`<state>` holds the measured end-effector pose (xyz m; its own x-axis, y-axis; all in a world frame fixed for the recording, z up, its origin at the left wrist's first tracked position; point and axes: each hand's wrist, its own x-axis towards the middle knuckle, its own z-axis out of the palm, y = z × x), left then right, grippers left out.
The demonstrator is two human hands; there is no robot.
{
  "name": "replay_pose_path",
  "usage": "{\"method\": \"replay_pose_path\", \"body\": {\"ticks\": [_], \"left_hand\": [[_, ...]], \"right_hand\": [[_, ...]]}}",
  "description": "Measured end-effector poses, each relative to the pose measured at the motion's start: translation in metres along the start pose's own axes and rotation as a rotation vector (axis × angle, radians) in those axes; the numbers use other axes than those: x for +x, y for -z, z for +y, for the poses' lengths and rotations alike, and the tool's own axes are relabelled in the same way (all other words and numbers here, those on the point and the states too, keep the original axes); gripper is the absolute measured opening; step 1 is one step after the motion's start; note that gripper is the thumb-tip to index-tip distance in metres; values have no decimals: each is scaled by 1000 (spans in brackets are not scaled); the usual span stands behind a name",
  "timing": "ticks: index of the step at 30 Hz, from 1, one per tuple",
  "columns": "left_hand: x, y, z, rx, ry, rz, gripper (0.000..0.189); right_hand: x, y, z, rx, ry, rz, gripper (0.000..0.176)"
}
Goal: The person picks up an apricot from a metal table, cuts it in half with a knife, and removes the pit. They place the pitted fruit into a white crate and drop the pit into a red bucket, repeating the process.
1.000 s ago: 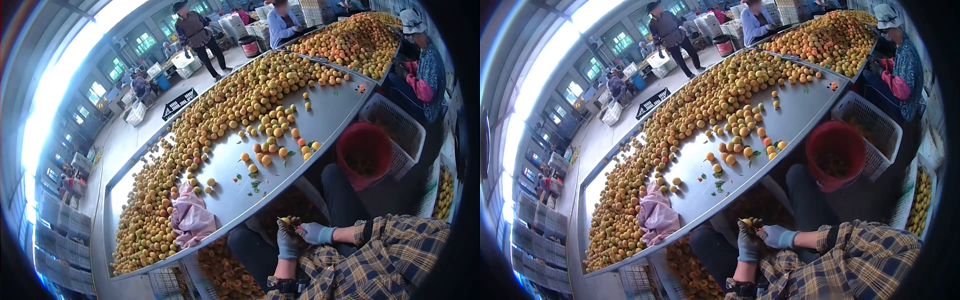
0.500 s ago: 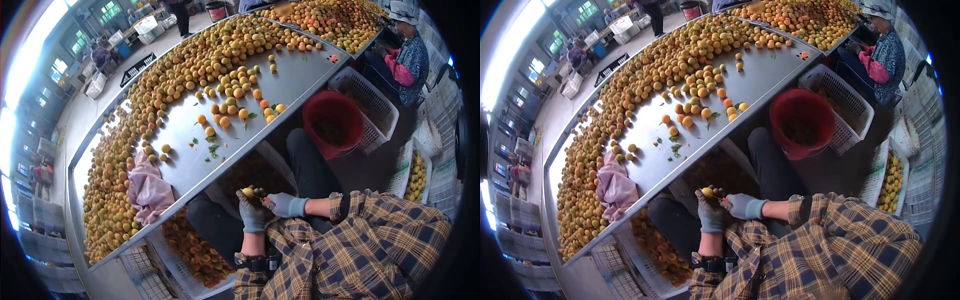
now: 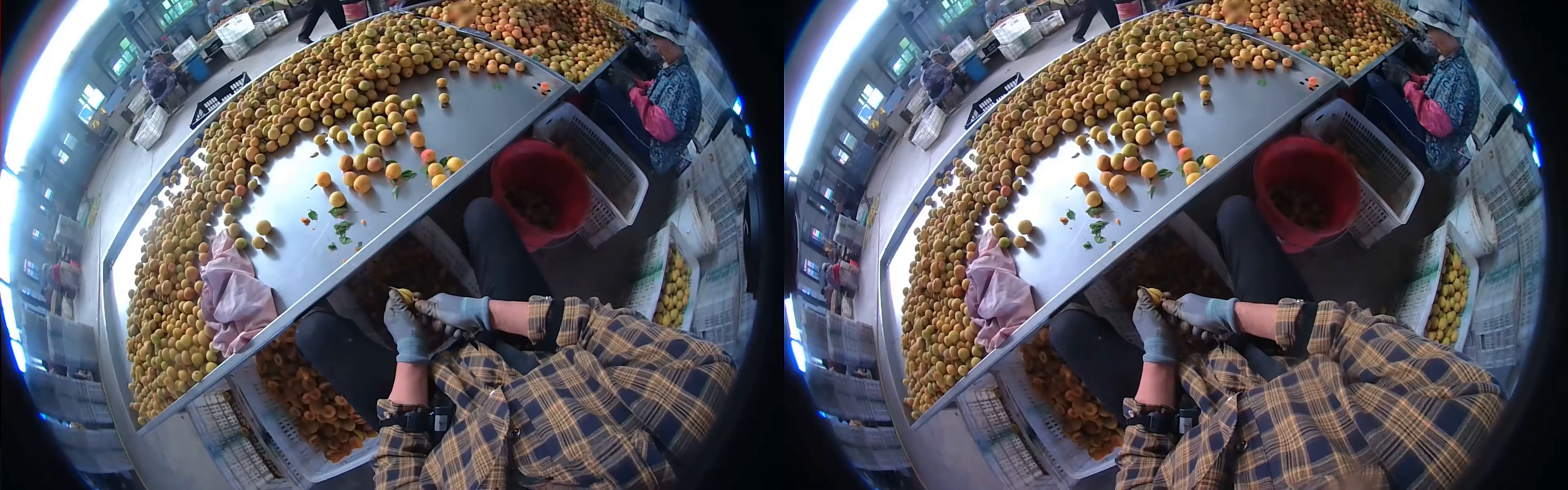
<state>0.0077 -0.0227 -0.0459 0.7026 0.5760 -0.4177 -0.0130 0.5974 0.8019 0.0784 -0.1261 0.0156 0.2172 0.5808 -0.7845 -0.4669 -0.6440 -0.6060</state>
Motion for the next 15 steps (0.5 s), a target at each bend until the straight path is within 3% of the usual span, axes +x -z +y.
{"method": "replay_pose_path", "body": {"ticks": [1,3,4,6,10,12,13,15], "left_hand": [[0,1,1,22,-65,-57,46],[-3,-2,4,-123,17,-65,46],[-4,-2,4,-273,110,-73,47],[1,8,-10,-264,131,-88,47],[7,15,-20,-184,158,-25,46],[8,14,-17,-110,105,-39,45],[8,13,-15,-35,51,-53,44],[7,8,-12,3,-21,-90,44]], "right_hand": [[8,0,10,2,5,-4,51],[34,2,33,-651,572,407,52],[30,1,28,-648,577,410,52],[12,-2,18,-724,387,358,52],[29,-1,33,-705,519,413,55],[-3,0,1,-167,27,69,57],[-7,7,-1,-6,-47,-64,56],[-3,10,5,-96,17,-12,55]]}}
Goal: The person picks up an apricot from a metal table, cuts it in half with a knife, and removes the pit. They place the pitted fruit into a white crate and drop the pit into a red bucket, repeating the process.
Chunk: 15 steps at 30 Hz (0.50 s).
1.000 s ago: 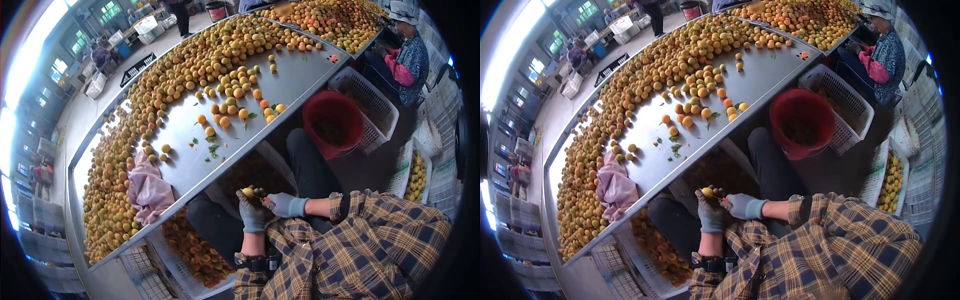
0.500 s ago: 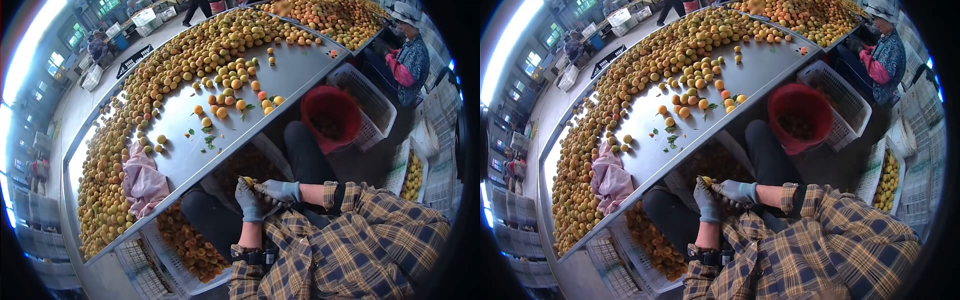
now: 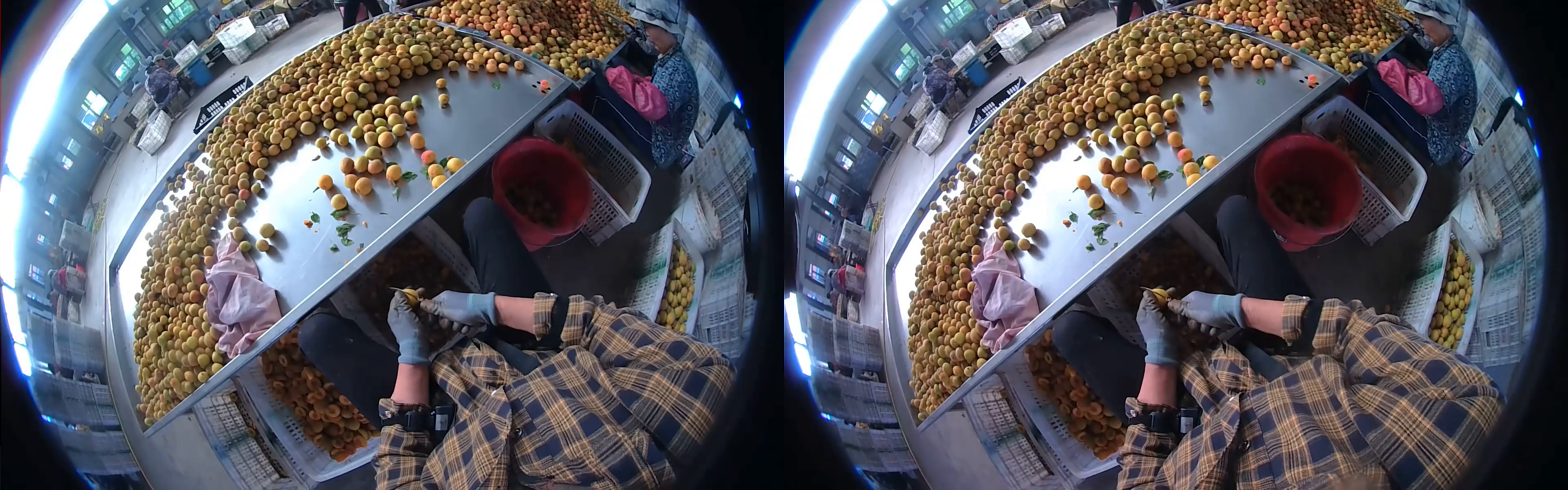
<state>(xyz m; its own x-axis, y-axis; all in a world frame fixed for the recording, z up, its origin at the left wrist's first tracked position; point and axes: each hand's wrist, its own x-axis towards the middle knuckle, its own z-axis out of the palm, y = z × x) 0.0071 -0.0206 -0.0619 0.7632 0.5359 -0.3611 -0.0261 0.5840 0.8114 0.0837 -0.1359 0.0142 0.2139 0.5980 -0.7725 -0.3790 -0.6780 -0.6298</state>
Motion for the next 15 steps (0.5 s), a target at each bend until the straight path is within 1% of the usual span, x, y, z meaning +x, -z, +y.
{"method": "replay_pose_path", "body": {"ticks": [1,2,4,5,6,7,8,9,10,11,13,14,15], "left_hand": [[0,-2,2,40,-68,-36,45],[-1,-1,5,36,-74,-30,45],[-4,3,11,-307,112,-36,45],[-4,4,11,-315,110,-32,45],[-5,5,12,-455,170,-91,45],[-4,4,13,-592,231,-156,46],[-11,-4,23,-591,236,-161,46],[-21,-13,34,-545,291,-226,48],[-27,-18,40,-498,342,-291,50],[-27,-20,39,-498,341,-291,50],[-27,-19,31,-520,490,-374,49],[-24,-13,24,-515,521,-424,48],[-21,-8,14,-435,406,-399,49]], "right_hand": [[-1,0,0,-91,59,54,54],[-5,1,1,-98,60,50,54],[-24,0,3,-497,291,274,47],[-30,0,2,-695,405,385,44],[-33,-1,0,-700,403,384,44],[-35,0,-3,-673,505,455,43],[-37,1,-6,-642,606,530,42],[-39,3,-8,-607,704,607,44],[-37,5,-13,-646,728,593,48],[-35,8,-14,-647,729,593,48],[-21,9,-16,-812,716,532,47],[-13,11,-11,-763,815,497,45],[-7,11,-5,-739,854,516,42]]}}
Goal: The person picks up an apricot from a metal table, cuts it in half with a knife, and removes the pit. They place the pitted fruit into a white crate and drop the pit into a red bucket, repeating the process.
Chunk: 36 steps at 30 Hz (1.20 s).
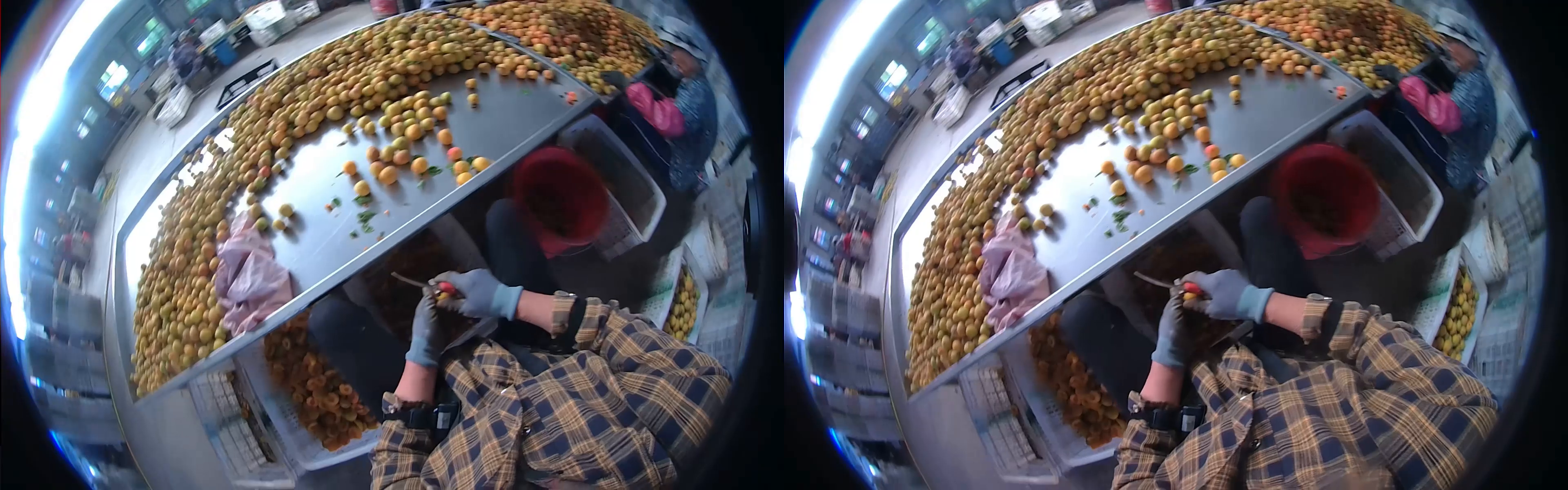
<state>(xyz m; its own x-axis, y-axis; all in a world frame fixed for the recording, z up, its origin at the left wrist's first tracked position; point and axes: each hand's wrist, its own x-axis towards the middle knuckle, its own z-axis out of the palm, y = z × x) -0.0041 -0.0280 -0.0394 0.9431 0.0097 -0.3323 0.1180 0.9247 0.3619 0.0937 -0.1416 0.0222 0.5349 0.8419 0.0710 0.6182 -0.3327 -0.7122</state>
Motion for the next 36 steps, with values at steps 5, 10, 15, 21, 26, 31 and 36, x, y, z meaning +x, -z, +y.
{"method": "replay_pose_path", "body": {"ticks": [5,10,15,21,26,31,36], "left_hand": [[-4,-9,7,12,80,-13,47],[7,-8,-12,272,-233,141,45],[7,-7,-15,470,-487,452,50],[7,-3,-10,610,-653,617,50],[2,-18,2,387,-585,465,41],[-17,-25,21,-11,-124,48,38],[-16,-32,21,-145,-80,123,39]], "right_hand": [[4,12,-8,5,134,-57,40],[4,10,-13,-18,217,-53,40],[6,-22,-22,104,45,104,32],[14,-42,-27,45,-41,211,27],[15,-37,-20,279,-88,166,28],[18,-9,-5,780,-192,-55,36],[5,5,-6,590,-113,117,37]]}}
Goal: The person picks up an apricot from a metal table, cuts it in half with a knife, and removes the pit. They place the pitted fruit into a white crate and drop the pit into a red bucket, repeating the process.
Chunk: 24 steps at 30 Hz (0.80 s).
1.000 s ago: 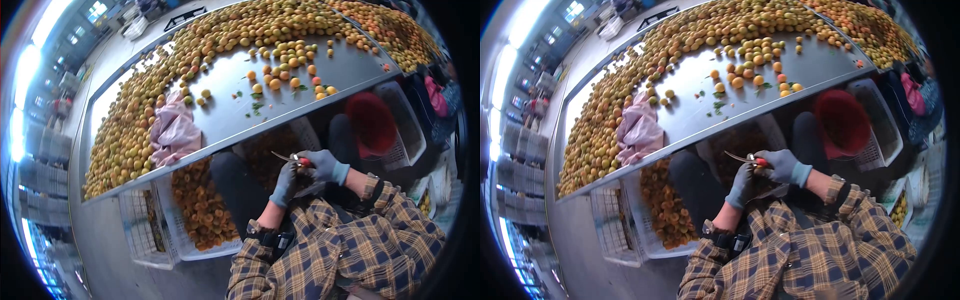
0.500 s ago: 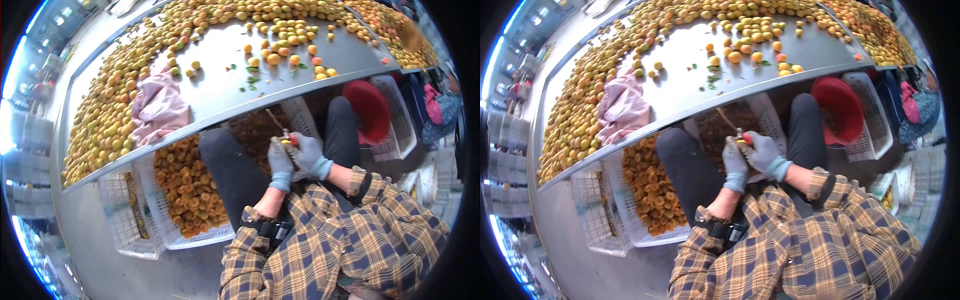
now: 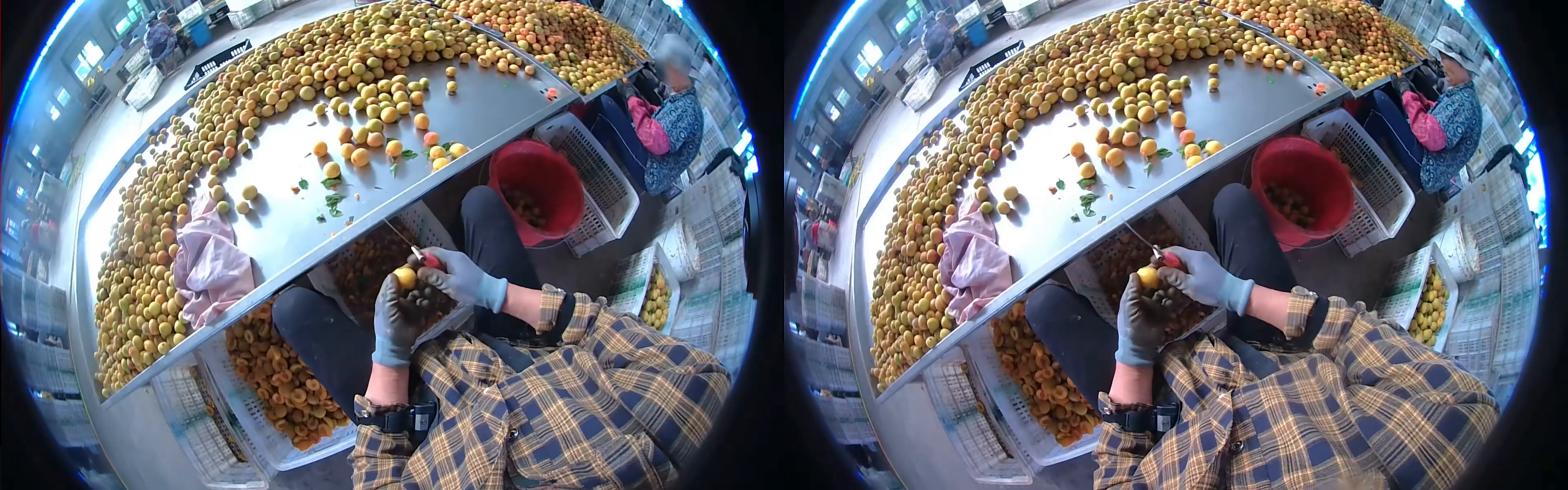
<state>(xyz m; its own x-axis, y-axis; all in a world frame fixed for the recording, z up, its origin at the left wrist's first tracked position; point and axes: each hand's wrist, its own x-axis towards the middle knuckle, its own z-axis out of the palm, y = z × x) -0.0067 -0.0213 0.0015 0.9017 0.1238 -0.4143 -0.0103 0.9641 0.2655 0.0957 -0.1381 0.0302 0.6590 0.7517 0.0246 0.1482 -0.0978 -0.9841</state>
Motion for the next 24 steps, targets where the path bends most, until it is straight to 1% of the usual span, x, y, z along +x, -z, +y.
{"method": "replay_pose_path", "body": {"ticks": [1,2,3,4,5,6,8,9,11,12,14,15,18,21,22,23,24], "left_hand": [[4,8,0,-36,17,-25,39],[6,13,1,-72,33,-49,39],[8,16,0,-67,35,-48,39],[8,16,-2,-98,-3,-17,39],[9,16,-3,-130,-41,14,39],[9,15,-3,-126,-37,14,39],[4,4,0,-39,-125,29,39],[4,3,0,-38,-126,30,39],[3,2,-1,29,-202,9,39],[4,5,-1,30,-206,10,39],[9,14,-3,-61,-164,30,39],[11,19,-4,-64,-167,31,39],[12,24,-5,-76,-169,82,38],[11,21,-6,-87,-174,143,35],[10,19,-7,30,-242,104,33],[9,18,-8,148,-308,63,31],[10,17,-9,151,-303,62,31]], "right_hand": [[-8,3,-8,-38,-91,-27,36],[-15,6,-12,-33,-90,-23,36],[-23,9,-15,-117,-109,-108,35],[-29,8,-15,-202,-129,-192,36],[-35,5,-12,-187,-119,-212,36],[-37,4,-12,-185,-119,-207,36],[-39,1,-14,-284,-209,-279,36],[-39,0,-16,-282,-239,-280,37],[-39,-3,-13,-307,-234,-280,37],[-38,-4,-11,-334,-232,-278,38],[-37,-7,-13,-349,-264,-275,38],[-37,-8,-14,-365,-298,-269,38],[-39,-12,-7,-364,-317,-285,37],[-41,-15,2,-317,-280,-255,35],[-40,-17,8,-314,-283,-253,35],[-36,-18,14,-226,-326,-256,34],[-34,-19,18,-137,-366,-258,34]]}}
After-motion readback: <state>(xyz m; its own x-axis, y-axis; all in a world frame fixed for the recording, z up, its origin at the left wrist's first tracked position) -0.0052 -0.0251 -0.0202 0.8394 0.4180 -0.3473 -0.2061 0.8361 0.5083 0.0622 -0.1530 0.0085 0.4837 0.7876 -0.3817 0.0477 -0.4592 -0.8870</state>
